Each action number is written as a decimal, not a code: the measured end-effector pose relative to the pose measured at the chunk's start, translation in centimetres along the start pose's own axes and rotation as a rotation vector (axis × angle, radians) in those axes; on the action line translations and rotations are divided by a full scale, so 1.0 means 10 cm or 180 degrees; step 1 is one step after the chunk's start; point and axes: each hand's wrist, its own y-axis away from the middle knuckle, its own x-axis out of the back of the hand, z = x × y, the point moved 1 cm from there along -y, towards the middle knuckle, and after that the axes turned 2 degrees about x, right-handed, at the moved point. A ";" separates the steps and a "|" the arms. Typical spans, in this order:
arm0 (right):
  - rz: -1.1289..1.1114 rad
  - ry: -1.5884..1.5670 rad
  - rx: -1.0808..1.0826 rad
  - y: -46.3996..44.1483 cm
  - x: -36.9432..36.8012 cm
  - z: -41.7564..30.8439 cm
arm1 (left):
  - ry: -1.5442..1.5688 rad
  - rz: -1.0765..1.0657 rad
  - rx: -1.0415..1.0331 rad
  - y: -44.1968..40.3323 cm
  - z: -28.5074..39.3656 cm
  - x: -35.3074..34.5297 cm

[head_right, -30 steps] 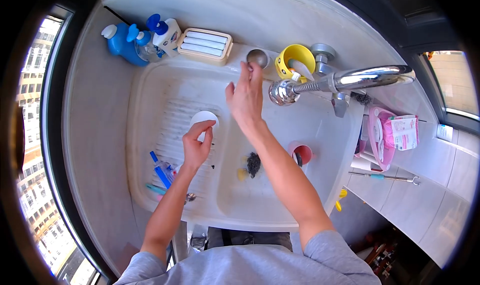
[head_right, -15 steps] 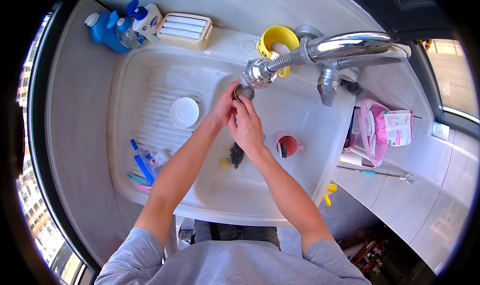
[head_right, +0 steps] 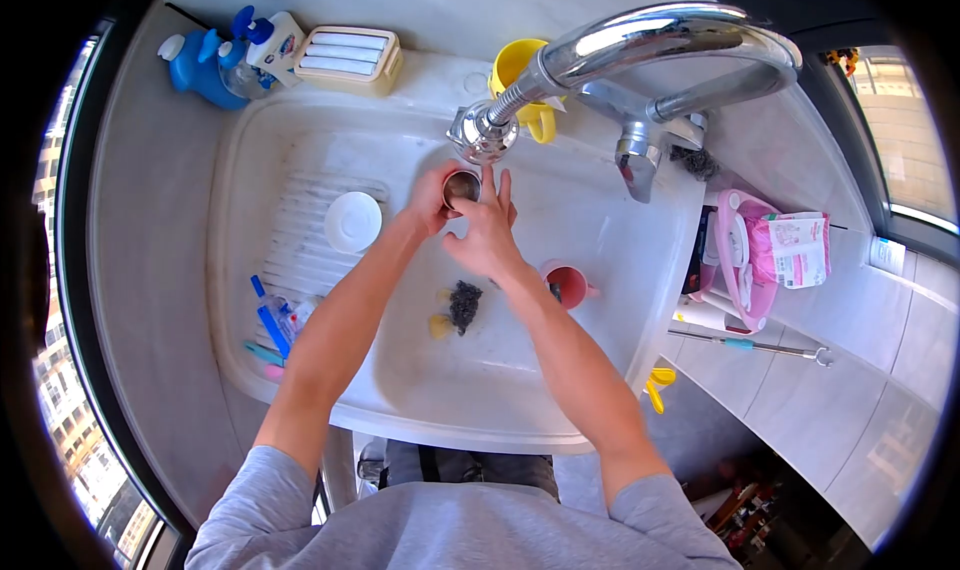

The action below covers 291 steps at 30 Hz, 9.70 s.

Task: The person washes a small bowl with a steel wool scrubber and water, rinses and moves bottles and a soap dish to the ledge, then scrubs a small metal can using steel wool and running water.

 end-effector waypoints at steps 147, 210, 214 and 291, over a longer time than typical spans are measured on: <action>0.0781 -0.0390 0.1223 0.89 0.77 -0.58 | 0.2134 0.0116 -0.0485 1.56 -0.15 -0.33; -0.0579 -0.3243 -0.1054 0.60 0.42 -1.00 | -0.0083 0.0074 -0.2311 1.46 -0.14 -0.22; -0.0455 -0.1148 0.0324 0.73 0.36 -0.91 | -0.1502 0.0447 -0.1676 1.50 -0.05 -0.09; -0.1311 -0.1164 0.0912 0.19 0.55 -0.62 | -0.1640 0.0478 -0.0329 1.66 0.21 -0.21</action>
